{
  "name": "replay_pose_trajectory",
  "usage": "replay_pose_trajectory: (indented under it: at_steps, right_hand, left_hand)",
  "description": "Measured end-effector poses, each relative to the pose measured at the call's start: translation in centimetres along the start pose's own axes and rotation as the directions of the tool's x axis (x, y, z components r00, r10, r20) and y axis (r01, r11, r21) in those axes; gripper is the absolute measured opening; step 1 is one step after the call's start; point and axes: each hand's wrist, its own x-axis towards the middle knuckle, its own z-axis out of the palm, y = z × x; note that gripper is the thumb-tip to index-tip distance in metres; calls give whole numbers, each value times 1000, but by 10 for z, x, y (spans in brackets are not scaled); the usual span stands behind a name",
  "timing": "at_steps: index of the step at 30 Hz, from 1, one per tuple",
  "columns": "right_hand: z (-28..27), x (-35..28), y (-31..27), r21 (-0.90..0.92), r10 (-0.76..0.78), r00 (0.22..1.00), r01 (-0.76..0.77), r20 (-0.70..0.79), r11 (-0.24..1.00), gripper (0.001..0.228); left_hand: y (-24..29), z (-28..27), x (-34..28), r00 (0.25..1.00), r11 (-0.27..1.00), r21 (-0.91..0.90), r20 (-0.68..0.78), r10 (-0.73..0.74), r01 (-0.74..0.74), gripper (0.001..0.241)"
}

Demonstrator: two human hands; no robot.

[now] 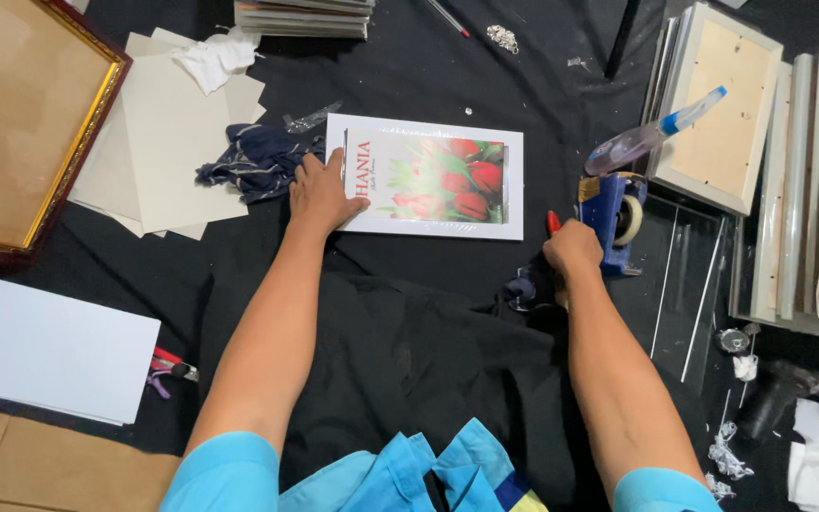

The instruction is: The person cleans the back and front surfaces of a white picture frame using a brush and a cloth. They flip the frame to access both sides, wipe the artwork, and then set the frame aside before picking up another frame to repeat the process.

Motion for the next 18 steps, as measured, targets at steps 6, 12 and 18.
replay_pose_trajectory:
  at_steps: [6,12,18]
  right_hand:
    - [-43,-1,-19,103,-102,910,155,-401,983,36]
    - [-67,-108,-105,725,-351,899,424,-263,543,26]
    - [-6,-114,-134,837,-475,879,287,-36,467,30]
  left_hand:
    - [5,3,-3,998,996,79,52,-35,31,90]
    - [-3,11,4,999,996,90,41,-9,5,85]
    - [4,7,0,997,994,108,75,-35,27,85]
